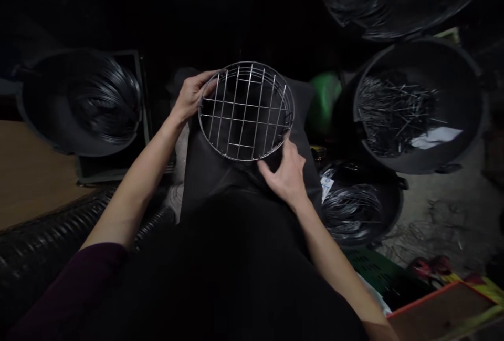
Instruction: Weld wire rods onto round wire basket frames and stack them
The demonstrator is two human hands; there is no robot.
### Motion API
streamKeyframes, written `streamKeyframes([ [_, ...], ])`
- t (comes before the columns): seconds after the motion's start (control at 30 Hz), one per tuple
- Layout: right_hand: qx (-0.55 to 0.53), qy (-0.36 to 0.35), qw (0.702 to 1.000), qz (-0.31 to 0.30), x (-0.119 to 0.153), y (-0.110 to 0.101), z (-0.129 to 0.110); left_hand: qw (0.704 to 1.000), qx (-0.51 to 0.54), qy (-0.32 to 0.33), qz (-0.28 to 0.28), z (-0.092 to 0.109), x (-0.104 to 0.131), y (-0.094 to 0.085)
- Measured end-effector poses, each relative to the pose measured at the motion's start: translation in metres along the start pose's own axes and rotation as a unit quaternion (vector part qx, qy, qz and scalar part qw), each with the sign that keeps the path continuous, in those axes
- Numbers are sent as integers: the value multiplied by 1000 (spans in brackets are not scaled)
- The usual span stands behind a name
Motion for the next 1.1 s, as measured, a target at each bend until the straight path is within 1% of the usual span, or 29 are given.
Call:
streamKeyframes([
  [0.17, -4, 44, 999, -1, -2, 7, -3, 1000, 11, 16, 7, 0, 2, -3],
  [0.3, -11, 28, 998, -57, 0, 8, -1, 1000, 19, -12, 7, -4, 2, -3],
  [0.37, -12, 26, 997, -67, 1, 10, -1, 999, 19, -25, 6, -6, 1, -3],
  [0.47, -19, 67, 997, -28, 0, 19, -2, 1000, 13, -27, 5, -8, 1, -3],
  [0.57, -36, 103, 994, 17, 0, 36, -6, 1000, 14, -17, 16, -4, 3, -6],
  [0.63, -53, 98, 993, 31, 0, 44, -10, 999, 22, -13, 33, 1, 5, -11],
  [0.67, -62, 88, 994, 35, 0, 45, -11, 999, 25, -15, 40, 3, 6, -14],
  [0.7, -73, 71, 994, 33, -2, 44, -11, 998, 26, -22, 49, 4, 6, -18],
  [0.73, -85, 44, 995, 25, -4, 39, -9, 998, 24, -44, 30, 2, 6, -18],
  [0.77, -96, 10, 995, 14, -8, 30, -4, 997, 19, -67, 37, 1, 6, -21],
  [0.8, -106, -23, 994, 8, -13, 15, 4, 995, 14, -93, 21, -1, 6, -21],
  [0.83, -111, -46, 993, 13, -19, -4, 17, 993, 7, -113, 12, -2, 7, -21],
  [0.87, -110, -51, 992, 34, -27, -29, 36, 992, 0, -122, 12, -1, 8, -22],
  [0.9, -99, -31, 992, 70, -38, -56, 61, 992, -9, -124, 13, 0, 8, -23],
  [0.93, -76, 19, 990, 120, -50, -84, 92, 993, -19, -118, 21, 3, 9, -25],
  [0.97, -36, 86, 984, 151, -66, -108, 124, 993, -30, -112, 27, 5, 9, -26],
  [1.0, 13, 156, 977, 143, -83, -125, 156, 993, -40, -109, 27, 7, 8, -28],
  [1.03, 52, 208, 970, 116, -102, -135, 185, 992, -45, -119, 17, 7, 6, -29],
  [1.07, 69, 237, 964, 98, -121, -141, 208, 989, -38, -141, 3, 6, 5, -30],
  [1.1, 81, 259, 960, 73, -138, -142, 227, 985, -17, -170, -8, 5, 3, -32],
])
Point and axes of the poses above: each hand's wrist, its own x-axis away from the middle knuckle, its own y-axis out of the palm, z = x × y, the point moved 6 cm from there along -x, towards the middle knuckle, and after that the axes turned 7 degrees about -z, right-handed, at the moved point
